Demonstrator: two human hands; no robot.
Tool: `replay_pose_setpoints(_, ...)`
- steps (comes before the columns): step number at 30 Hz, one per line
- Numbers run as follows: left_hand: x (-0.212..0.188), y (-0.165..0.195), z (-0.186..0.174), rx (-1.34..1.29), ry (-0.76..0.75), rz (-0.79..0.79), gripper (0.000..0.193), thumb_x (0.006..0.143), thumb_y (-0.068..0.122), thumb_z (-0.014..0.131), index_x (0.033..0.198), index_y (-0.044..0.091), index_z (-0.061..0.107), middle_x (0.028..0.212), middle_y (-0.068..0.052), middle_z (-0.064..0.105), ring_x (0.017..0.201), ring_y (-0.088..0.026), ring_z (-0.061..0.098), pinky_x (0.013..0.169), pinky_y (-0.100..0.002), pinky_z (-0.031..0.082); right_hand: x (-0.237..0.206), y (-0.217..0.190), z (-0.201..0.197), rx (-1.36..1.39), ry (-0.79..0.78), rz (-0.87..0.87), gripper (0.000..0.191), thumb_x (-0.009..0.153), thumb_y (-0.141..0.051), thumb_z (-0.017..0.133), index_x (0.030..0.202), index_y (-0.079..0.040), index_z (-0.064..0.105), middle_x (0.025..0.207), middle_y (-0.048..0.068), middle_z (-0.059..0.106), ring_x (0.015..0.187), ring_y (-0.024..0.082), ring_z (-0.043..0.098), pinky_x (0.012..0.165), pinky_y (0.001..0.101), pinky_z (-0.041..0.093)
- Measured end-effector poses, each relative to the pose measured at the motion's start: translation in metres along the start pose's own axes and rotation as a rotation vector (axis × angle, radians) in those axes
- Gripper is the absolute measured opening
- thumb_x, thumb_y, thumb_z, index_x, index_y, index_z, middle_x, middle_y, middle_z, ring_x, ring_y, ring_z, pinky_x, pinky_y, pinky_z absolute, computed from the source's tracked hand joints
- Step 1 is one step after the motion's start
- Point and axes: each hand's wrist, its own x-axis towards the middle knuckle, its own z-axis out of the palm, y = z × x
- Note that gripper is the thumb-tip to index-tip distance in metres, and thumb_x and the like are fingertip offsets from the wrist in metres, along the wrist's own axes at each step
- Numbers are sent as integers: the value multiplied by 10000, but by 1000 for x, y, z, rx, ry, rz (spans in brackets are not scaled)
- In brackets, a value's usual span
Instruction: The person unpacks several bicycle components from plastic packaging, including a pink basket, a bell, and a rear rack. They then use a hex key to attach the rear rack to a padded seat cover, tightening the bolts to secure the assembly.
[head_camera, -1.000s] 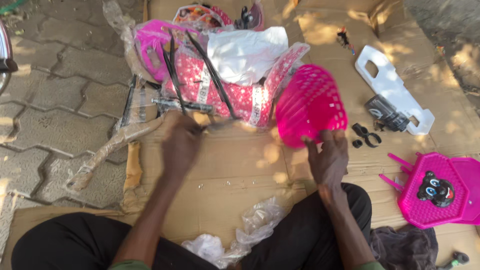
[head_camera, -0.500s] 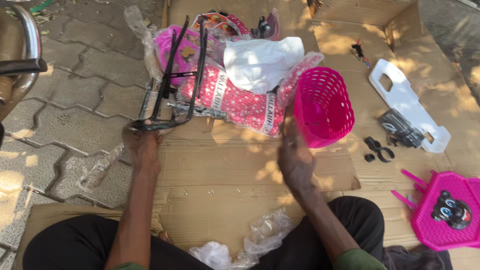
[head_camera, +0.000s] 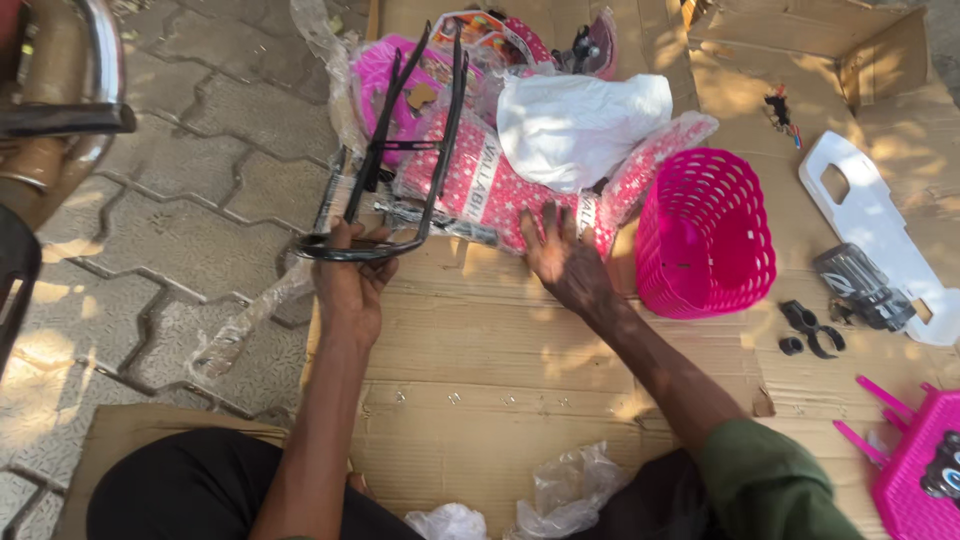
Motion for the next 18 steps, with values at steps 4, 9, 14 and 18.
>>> replay_pose_setpoints(4, -32, 17, 17, 125, 40, -31, 302, 1000, 306, 582, 1127, 33, 606, 981, -151, 726, 773, -195, 692, 679, -331, 591, -1, -2, 4, -363, 152, -163, 638, 1057, -199, 561, 1618, 32, 365, 1402, 403, 492, 1185, 509, 587, 610, 501, 556)
replay_pose_setpoints(9, -152, 50, -1, 579, 16, 298, 298, 966, 213, 631, 1191, 23, 590, 1108, -108, 668, 889, -171, 701, 712, -338, 598, 22, -19, 25, -201, -13, 59, 635, 901, -194, 543, 1511, -100, 390, 1318, 323, 530, 1123, 547, 595, 619, 680, 567)
replay_pose_setpoints(14, -245, 60, -99, 1482, 325, 1158, 376, 954, 263, 650, 1227, 6, 622, 1190, -187, 675, 1119, -378, 654, 1037, -475, 517, -21, -24, 30, -276, 177, -30, 563, 955, -104, 537, 1508, -11, 485, 1302, 362, 566, 1116, 499, 639, 791, 600, 569)
replay_pose_setpoints(18, -284, 57, -152, 1579, 615, 1129, 565, 920, 382, 666, 1293, -33, 572, 1234, -228, 655, 1193, -421, 627, 1104, -510, 484, -32, -37, 31, -300, 572, -3, 455, 1023, -116, 544, 1473, -49, 541, 1353, 320, 549, 1072, 460, 635, 830, 483, 568)
